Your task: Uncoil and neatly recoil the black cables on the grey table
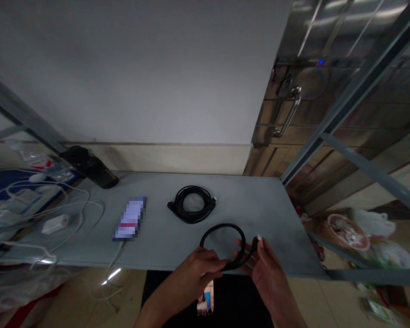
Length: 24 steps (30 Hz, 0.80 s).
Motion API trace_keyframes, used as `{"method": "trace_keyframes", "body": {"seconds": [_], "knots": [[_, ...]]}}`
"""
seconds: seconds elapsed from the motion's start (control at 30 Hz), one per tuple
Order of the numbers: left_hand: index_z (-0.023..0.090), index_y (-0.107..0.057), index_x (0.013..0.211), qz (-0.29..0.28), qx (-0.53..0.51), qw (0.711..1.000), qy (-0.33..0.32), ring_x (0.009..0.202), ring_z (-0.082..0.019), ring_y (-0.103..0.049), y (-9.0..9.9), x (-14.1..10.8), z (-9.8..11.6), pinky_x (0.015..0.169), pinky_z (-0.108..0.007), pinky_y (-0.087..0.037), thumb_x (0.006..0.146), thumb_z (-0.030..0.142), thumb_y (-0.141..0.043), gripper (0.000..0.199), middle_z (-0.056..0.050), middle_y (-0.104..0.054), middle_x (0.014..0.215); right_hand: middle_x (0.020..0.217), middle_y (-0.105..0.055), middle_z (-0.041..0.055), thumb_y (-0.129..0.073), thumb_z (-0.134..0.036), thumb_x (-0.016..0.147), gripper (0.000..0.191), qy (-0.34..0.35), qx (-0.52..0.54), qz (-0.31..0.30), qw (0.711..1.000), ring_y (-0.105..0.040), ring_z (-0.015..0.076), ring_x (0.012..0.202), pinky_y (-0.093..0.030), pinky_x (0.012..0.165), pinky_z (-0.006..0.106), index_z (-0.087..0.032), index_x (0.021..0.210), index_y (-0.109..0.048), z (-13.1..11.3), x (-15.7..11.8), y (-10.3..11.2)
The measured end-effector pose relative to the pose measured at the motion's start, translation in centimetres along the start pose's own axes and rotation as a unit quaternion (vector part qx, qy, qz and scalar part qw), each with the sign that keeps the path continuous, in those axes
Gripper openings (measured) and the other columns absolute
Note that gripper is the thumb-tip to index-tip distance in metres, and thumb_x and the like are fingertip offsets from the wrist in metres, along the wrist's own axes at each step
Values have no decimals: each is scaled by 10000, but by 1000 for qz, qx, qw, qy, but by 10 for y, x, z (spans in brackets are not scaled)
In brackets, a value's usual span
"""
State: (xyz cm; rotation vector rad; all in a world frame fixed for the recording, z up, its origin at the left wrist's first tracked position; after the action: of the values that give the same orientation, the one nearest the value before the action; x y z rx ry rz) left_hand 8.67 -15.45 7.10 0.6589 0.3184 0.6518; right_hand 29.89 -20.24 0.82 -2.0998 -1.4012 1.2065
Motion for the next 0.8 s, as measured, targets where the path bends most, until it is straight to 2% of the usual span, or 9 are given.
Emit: {"method": "trace_keyframes", "body": {"seconds": [0.1, 0.2, 0.27, 0.37, 0.5, 0.63, 0.73, 0.8], "knots": [[391, -670, 1567, 3, 89, 994, -56, 1002, -211, -720, 0, -3, 11, 1005, -364, -580, 1070, 32, -618, 616, -18, -777, 1049, 988, -830, 29, -1034, -564, 789, 479, -11, 7, 1, 1000, -796, 259, 814, -661, 798, 463, -299, 1067, -748, 1, -2, -2], [367, -636, 1592, 20, 170, 982, -84, 1021, -233, -714, 1, -8, 14, 1020, -401, -611, 1015, -10, -654, 690, -27, -764, 1078, 904, -733, -23, -958, -580, 889, 402, 3, 0, -40, 999, -664, 152, 667, -626, 722, 364, -298, 1072, -737, 2, -2, -14], [340, -637, 1584, 34, 217, 971, -97, 1043, -255, -709, 5, -12, 11, 1036, -442, -627, 987, -13, -691, 696, -32, -758, 1095, 881, -679, -39, -923, -596, 924, 390, 22, -20, -58, 998, -603, 124, 635, -598, 688, 328, -295, 1067, -719, 2, 2, -26], [287, -638, 1580, 65, 276, 952, -113, 1094, -275, -717, 22, -14, -1, 1084, -494, -632, 969, -29, -698, 691, -42, -751, 1110, 891, -651, -34, -863, -664, 953, 439, 64, -84, -88, 991, -625, 139, 685, -603, 722, 336, -283, 1046, -667, 3, 18, -50], [268, -657, 1575, 113, 327, 931, -117, 1154, -256, -738, 62, -7, -34, 1254, -560, -539, 946, -112, -583, 739, -46, -751, 1154, 965, -701, 0, -644, -759, 1053, 470, 143, -220, -150, 953, -725, 195, 820, -648, 831, 397, -293, 1100, -602, 5, 59, -92], [285, -737, 1505, 144, 320, 932, -87, 1242, -277, -724, 97, 12, -87, 1287, -572, -507, 907, -133, -547, 754, -60, -771, 1190, 1060, -762, 51, -539, -810, 1062, 531, 181, -306, -160, 921, -767, 233, 888, -669, 840, 415, -291, 1155, -602, 17, 118, -123], [310, -785, 1439, 148, 280, 946, -69, 1217, -280, -731, 106, 24, -126, 1248, -581, -534, 885, -139, -550, 751, -55, -785, 1145, 1060, -757, 84, -508, -830, 1044, 573, 220, -387, -151, 883, -774, 270, 894, -678, 817, 451, -278, 1163, -606, 28, 156, -130], [323, -786, 1434, 155, 261, 951, -62, 1262, -288, -710, 104, 27, -143, 1218, -581, -551, 877, -138, -561, 756, -58, -788, 1179, 1126, -731, 126, -519, -799, 1044, 563, 257, -442, -134, 849, -762, 306, 993, -667, 913, 519, -262, 1182, -615, 34, 169, -126]]}}
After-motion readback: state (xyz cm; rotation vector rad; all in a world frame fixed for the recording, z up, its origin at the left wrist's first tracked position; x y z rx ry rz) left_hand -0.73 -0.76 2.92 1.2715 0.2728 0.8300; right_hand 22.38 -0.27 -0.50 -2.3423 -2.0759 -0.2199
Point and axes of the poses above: each hand's wrist, its own x-axis towards the middle knuckle, its own y-axis out of the back of the hand, z = x × y, the point moved 4 cm from there along x, towards the middle knuckle
